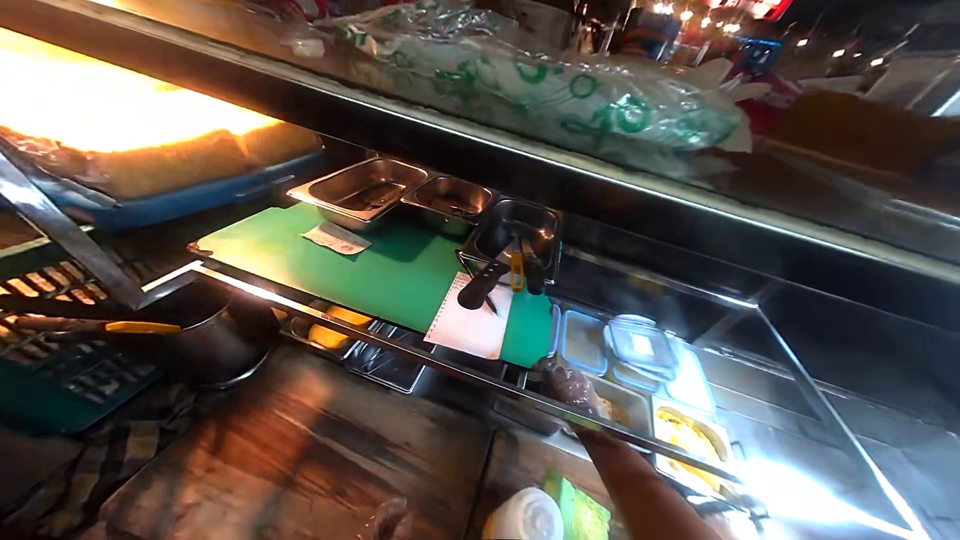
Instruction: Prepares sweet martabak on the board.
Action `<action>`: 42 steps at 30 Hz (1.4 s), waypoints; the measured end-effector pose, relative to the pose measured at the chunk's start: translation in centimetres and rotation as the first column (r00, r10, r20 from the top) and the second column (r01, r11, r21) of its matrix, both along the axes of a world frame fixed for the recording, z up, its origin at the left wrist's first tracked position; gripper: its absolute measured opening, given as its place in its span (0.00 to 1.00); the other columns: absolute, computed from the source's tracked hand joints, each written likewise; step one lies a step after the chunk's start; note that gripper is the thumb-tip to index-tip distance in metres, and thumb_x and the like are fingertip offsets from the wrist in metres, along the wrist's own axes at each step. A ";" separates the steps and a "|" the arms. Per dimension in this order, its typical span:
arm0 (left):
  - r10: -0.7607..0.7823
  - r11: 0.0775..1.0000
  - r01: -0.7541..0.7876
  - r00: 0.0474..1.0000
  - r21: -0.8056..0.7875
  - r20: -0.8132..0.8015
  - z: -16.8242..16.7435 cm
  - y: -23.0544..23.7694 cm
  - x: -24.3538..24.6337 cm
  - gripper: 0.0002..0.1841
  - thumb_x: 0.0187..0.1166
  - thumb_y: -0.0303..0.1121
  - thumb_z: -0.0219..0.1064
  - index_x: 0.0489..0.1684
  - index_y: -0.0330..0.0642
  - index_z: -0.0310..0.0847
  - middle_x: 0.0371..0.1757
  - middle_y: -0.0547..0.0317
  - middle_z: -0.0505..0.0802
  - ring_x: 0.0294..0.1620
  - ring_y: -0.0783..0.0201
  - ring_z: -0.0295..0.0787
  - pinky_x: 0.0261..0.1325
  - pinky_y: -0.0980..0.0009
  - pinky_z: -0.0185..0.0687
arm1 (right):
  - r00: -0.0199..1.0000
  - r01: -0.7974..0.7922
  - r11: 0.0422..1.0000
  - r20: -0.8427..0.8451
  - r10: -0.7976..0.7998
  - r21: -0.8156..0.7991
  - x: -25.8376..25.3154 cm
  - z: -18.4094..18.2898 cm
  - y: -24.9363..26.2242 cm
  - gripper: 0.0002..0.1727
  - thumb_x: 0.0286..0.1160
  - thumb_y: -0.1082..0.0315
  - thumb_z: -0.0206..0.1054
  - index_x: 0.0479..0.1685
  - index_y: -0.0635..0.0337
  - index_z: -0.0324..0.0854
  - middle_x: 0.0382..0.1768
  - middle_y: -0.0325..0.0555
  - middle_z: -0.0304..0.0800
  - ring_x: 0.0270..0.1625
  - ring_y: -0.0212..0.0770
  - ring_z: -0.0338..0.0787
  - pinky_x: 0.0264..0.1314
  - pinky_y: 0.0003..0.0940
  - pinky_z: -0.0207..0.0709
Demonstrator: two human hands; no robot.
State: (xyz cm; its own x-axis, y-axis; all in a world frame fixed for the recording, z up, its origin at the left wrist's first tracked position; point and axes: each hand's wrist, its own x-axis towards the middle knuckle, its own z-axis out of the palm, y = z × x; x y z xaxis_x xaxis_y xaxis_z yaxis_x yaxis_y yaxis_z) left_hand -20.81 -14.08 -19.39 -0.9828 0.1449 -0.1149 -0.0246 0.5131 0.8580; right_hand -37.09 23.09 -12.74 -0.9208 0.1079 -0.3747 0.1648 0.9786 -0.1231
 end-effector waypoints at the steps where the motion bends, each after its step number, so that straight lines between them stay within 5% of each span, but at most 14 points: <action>1: -0.037 0.992 0.026 0.995 -0.123 -0.088 -0.8 -0.1 -0.1 0.22 0.87 0.43 0.63 0.67 0.34 0.83 0.62 0.45 0.93 0.66 0.57 0.90 0.75 0.57 0.81 | 1.000 -0.022 1.000 0.014 0.023 -0.018 0.1 0.0 0.2 0.24 0.91 0.52 0.50 0.76 0.52 0.77 0.66 0.61 0.88 0.69 0.65 0.87 0.69 0.68 0.78; 4: -0.106 0.910 0.012 0.973 -0.414 -0.204 -2.8 0.0 -0.1 0.24 0.83 0.50 0.64 0.68 0.43 0.86 0.68 0.47 0.91 0.72 0.46 0.86 0.77 0.44 0.76 | 0.997 -0.053 0.985 -0.067 0.043 -0.163 1.0 -1.6 1.0 0.23 0.85 0.50 0.59 0.70 0.51 0.84 0.65 0.55 0.90 0.69 0.56 0.88 0.74 0.62 0.77; 8: -0.118 0.823 -0.050 0.959 -0.565 -0.257 -3.4 1.2 0.2 0.28 0.79 0.60 0.63 0.68 0.52 0.88 0.74 0.53 0.88 0.75 0.47 0.84 0.74 0.43 0.78 | 0.984 0.054 0.997 -0.166 -0.064 -0.063 1.8 -2.7 2.1 0.23 0.84 0.52 0.62 0.66 0.57 0.85 0.61 0.59 0.91 0.64 0.60 0.90 0.68 0.63 0.81; 13: -0.119 0.792 -0.083 0.950 -0.604 -0.287 -4.4 1.3 -0.1 0.29 0.79 0.63 0.61 0.69 0.56 0.88 0.75 0.58 0.88 0.77 0.51 0.82 0.74 0.44 0.78 | 0.998 -0.027 0.971 -0.056 0.014 -0.237 0.0 -3.0 0.5 0.21 0.84 0.52 0.61 0.66 0.53 0.86 0.61 0.55 0.92 0.66 0.56 0.90 0.71 0.61 0.78; 18: -0.124 0.768 -0.072 0.958 -0.637 -0.259 -4.2 1.4 0.0 0.30 0.80 0.64 0.58 0.70 0.56 0.86 0.77 0.58 0.86 0.79 0.51 0.80 0.77 0.44 0.75 | 0.932 0.362 0.872 0.103 -0.348 -0.329 0.3 -0.8 -0.4 0.21 0.80 0.56 0.67 0.55 0.67 0.88 0.58 0.62 0.92 0.64 0.58 0.90 0.69 0.61 0.78; 23: -0.120 0.767 -0.111 0.942 -0.631 -0.312 -4.5 1.6 0.0 0.29 0.79 0.64 0.58 0.68 0.57 0.88 0.76 0.59 0.87 0.78 0.52 0.81 0.76 0.46 0.76 | 0.889 0.348 0.788 -0.090 -0.450 -0.508 3.1 -3.1 2.2 0.16 0.80 0.61 0.68 0.50 0.67 0.88 0.50 0.60 0.93 0.56 0.54 0.93 0.62 0.56 0.83; 25: -0.109 0.765 -0.136 0.936 -0.630 -0.334 -4.7 1.8 0.1 0.29 0.79 0.64 0.58 0.68 0.58 0.88 0.75 0.61 0.88 0.77 0.54 0.82 0.76 0.47 0.77 | 0.883 0.325 0.771 -0.117 -0.456 -0.548 5.3 -2.9 3.2 0.16 0.81 0.62 0.67 0.57 0.65 0.86 0.55 0.60 0.92 0.61 0.52 0.90 0.67 0.52 0.81; 27: -0.104 0.761 -0.160 0.926 -0.629 -0.362 -5.0 1.9 0.0 0.29 0.79 0.64 0.57 0.67 0.58 0.88 0.74 0.62 0.88 0.76 0.54 0.83 0.76 0.48 0.77 | 0.879 0.330 0.769 -0.118 -0.462 -0.547 4.9 -2.0 3.1 0.14 0.79 0.62 0.70 0.51 0.66 0.88 0.51 0.62 0.93 0.56 0.58 0.92 0.62 0.61 0.82; 32: -0.117 0.751 -0.148 0.929 -0.644 -0.350 -5.0 1.9 -0.2 0.29 0.80 0.64 0.55 0.67 0.59 0.88 0.75 0.63 0.88 0.78 0.55 0.81 0.77 0.49 0.76 | 0.817 0.435 0.695 -0.073 -0.572 -0.572 4.8 -1.0 3.3 0.14 0.77 0.60 0.73 0.43 0.65 0.89 0.44 0.59 0.94 0.50 0.57 0.92 0.56 0.62 0.82; 36: -0.119 0.761 -0.133 0.934 -0.635 -0.338 -5.4 1.7 -0.1 0.29 0.80 0.63 0.55 0.69 0.59 0.86 0.76 0.62 0.87 0.78 0.54 0.81 0.77 0.47 0.75 | 0.817 0.411 0.695 -0.099 -0.568 -0.590 6.6 -0.7 3.9 0.11 0.79 0.64 0.71 0.50 0.63 0.90 0.48 0.53 0.95 0.52 0.45 0.92 0.63 0.48 0.83; 39: -0.127 0.767 -0.120 0.934 -0.631 -0.333 -5.3 1.6 -0.1 0.29 0.81 0.63 0.55 0.70 0.59 0.86 0.76 0.62 0.86 0.78 0.54 0.80 0.77 0.47 0.75 | 0.785 0.354 0.574 -0.099 -0.612 -0.739 9.4 -1.3 4.1 0.07 0.84 0.69 0.65 0.48 0.62 0.86 0.37 0.46 0.88 0.34 0.34 0.84 0.41 0.33 0.82; 42: -0.127 0.773 -0.100 0.943 -0.627 -0.307 -4.6 1.8 -0.2 0.29 0.81 0.62 0.55 0.70 0.58 0.86 0.76 0.60 0.86 0.78 0.52 0.81 0.76 0.45 0.75 | 0.694 0.434 0.365 0.047 -0.718 -0.824 13.2 1.1 2.8 0.06 0.79 0.66 0.70 0.44 0.59 0.89 0.29 0.41 0.87 0.24 0.32 0.77 0.30 0.31 0.75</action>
